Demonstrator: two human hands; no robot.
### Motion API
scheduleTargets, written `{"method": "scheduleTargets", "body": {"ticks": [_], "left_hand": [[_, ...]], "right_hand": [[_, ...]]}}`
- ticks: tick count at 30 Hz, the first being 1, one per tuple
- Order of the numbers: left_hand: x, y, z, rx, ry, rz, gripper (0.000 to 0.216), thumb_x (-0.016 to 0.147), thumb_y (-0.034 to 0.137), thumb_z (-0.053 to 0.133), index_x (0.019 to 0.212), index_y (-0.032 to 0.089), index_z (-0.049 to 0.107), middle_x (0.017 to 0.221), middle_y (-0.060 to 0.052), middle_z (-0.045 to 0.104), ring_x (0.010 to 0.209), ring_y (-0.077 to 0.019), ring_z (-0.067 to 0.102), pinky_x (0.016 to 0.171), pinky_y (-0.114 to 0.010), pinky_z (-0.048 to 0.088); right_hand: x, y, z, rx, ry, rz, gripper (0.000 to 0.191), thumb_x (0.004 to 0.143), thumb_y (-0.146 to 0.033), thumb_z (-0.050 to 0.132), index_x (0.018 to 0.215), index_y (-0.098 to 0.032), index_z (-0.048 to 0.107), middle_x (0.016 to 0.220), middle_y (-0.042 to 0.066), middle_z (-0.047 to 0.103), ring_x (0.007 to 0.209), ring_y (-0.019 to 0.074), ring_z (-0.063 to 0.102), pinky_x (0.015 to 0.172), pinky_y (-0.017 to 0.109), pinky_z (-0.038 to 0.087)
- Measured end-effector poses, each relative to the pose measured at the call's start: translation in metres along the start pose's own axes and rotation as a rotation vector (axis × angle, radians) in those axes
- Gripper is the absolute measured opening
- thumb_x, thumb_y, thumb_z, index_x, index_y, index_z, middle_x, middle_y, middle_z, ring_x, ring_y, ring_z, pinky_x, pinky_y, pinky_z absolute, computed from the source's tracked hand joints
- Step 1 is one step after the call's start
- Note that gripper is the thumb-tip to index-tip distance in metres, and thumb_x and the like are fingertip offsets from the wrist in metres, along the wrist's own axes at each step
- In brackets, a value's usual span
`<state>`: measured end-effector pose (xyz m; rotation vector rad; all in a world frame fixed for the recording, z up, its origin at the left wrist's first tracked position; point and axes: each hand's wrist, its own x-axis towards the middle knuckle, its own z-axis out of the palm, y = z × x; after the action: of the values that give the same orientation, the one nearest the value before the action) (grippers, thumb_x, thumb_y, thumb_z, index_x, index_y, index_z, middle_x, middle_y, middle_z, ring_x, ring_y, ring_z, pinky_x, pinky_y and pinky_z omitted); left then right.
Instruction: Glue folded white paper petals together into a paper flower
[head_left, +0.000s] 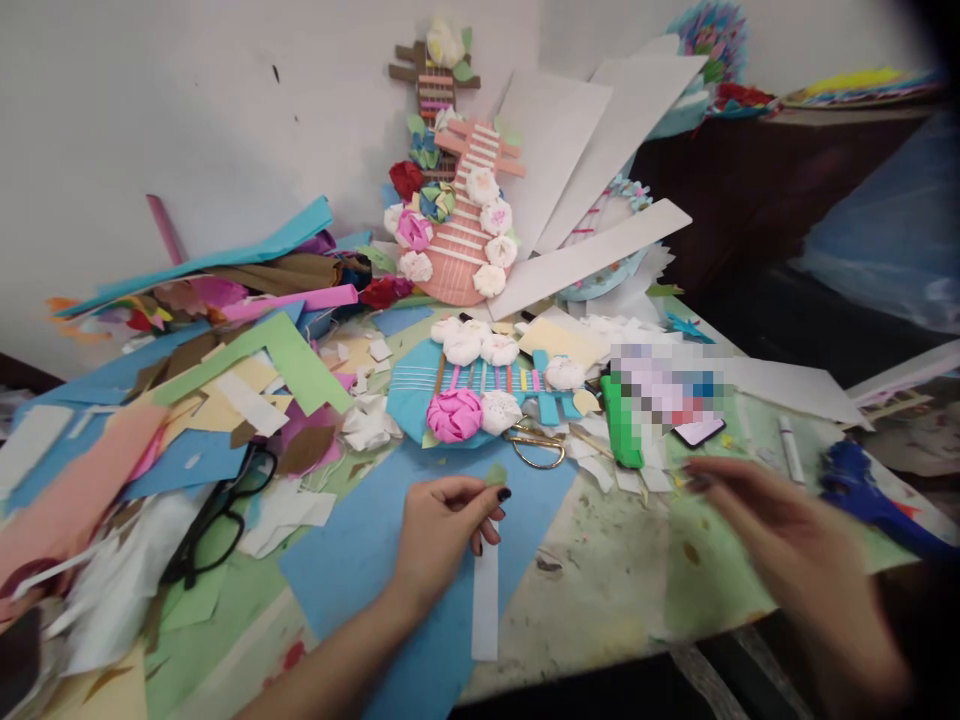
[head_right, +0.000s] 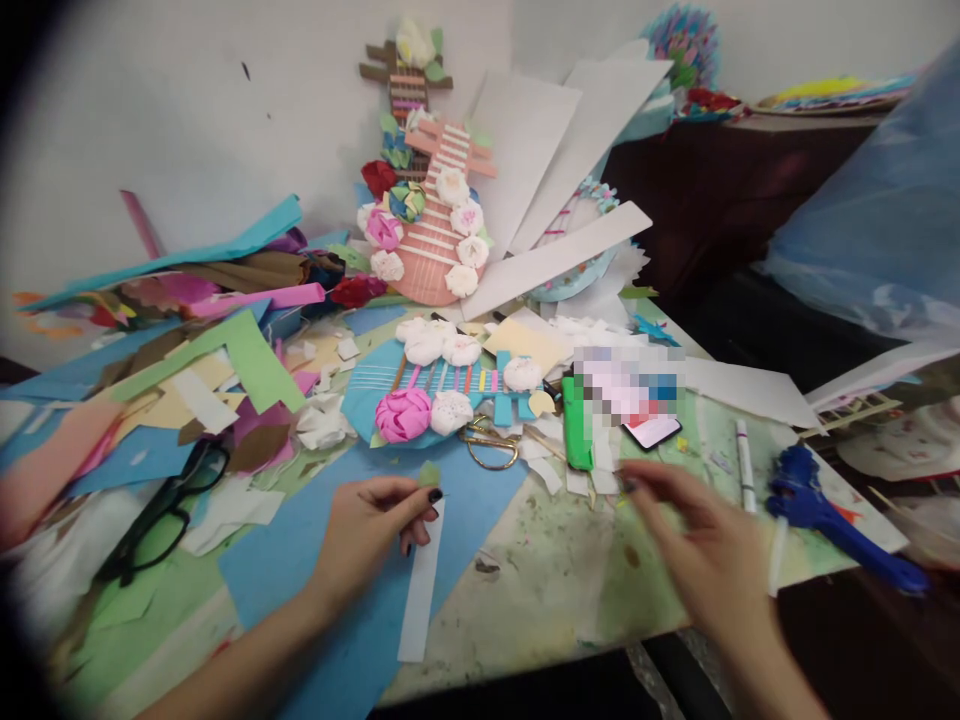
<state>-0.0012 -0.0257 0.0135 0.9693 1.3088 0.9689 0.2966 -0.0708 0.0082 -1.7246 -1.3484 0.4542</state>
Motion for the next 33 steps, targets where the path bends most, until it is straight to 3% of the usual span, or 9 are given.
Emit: {"method": "scheduleTargets", "body": {"ticks": [2, 4, 8, 15, 21, 33], "left_hand": [[0.003, -0.001, 0.004, -0.114, -0.011, -0.068, 0.028, 0.059, 0.034, 0.081, 0.055, 0.011, 0.067, 0.049, -0.004, 0.065, 0.035, -0.0085, 0.053, 0.032, -0.016, 0.034], [0.004, -0.005, 0.006, -0.209, -0.005, -0.12, 0.033, 0.056, 0.038, 0.084, 0.056, 0.01, 0.066, 0.049, -0.004, 0.064, 0.034, -0.0069, 0.051, 0.031, -0.015, 0.03], [0.005, -0.012, 0.006, -0.3, 0.035, -0.174, 0.039, 0.049, 0.041, 0.086, 0.056, 0.009, 0.066, 0.048, -0.003, 0.062, 0.033, -0.0053, 0.047, 0.031, -0.015, 0.027], [0.008, -0.018, 0.002, -0.33, 0.042, -0.178, 0.04, 0.048, 0.041, 0.087, 0.055, 0.009, 0.065, 0.047, -0.003, 0.062, 0.034, -0.0064, 0.049, 0.032, -0.015, 0.031], [0.018, -0.016, 0.0, -0.307, 0.03, -0.165, 0.039, 0.05, 0.04, 0.087, 0.054, 0.009, 0.065, 0.046, -0.002, 0.061, 0.034, -0.0063, 0.049, 0.032, -0.015, 0.031], [0.025, -0.013, 0.004, -0.326, 0.04, -0.195, 0.038, 0.047, 0.038, 0.088, 0.055, 0.009, 0.064, 0.047, -0.003, 0.061, 0.036, -0.0063, 0.05, 0.034, -0.016, 0.035]], "right_hand": [[-0.006, -0.036, 0.048, 0.288, -0.309, 0.103, 0.036, 0.08, -0.047, 0.063, 0.09, -0.016, 0.074, 0.07, 0.009, 0.071, 0.057, 0.0178, 0.063, 0.056, 0.031, 0.051], [-0.01, -0.063, 0.088, 0.498, -0.5, 0.211, 0.035, 0.077, -0.047, 0.065, 0.088, -0.015, 0.075, 0.064, 0.006, 0.07, 0.057, 0.0168, 0.063, 0.055, 0.029, 0.052], [-0.011, -0.084, 0.131, 0.731, -0.569, 0.419, 0.028, 0.064, -0.044, 0.076, 0.07, -0.016, 0.075, 0.06, 0.003, 0.066, 0.056, 0.0139, 0.059, 0.051, 0.025, 0.048], [-0.014, -0.092, 0.149, 0.796, -0.576, 0.521, 0.024, 0.062, -0.038, 0.076, 0.065, -0.014, 0.073, 0.058, 0.003, 0.065, 0.054, 0.0132, 0.056, 0.051, 0.025, 0.046], [-0.01, -0.096, 0.158, 0.769, -0.511, 0.521, 0.014, 0.064, -0.028, 0.068, 0.06, -0.015, 0.066, 0.053, -0.001, 0.059, 0.049, 0.0106, 0.05, 0.046, 0.022, 0.04], [-0.001, -0.097, 0.172, 0.741, -0.429, 0.552, 0.013, 0.06, -0.024, 0.06, 0.051, -0.017, 0.053, 0.043, -0.007, 0.044, 0.041, 0.006, 0.037, 0.041, 0.02, 0.027]]}}
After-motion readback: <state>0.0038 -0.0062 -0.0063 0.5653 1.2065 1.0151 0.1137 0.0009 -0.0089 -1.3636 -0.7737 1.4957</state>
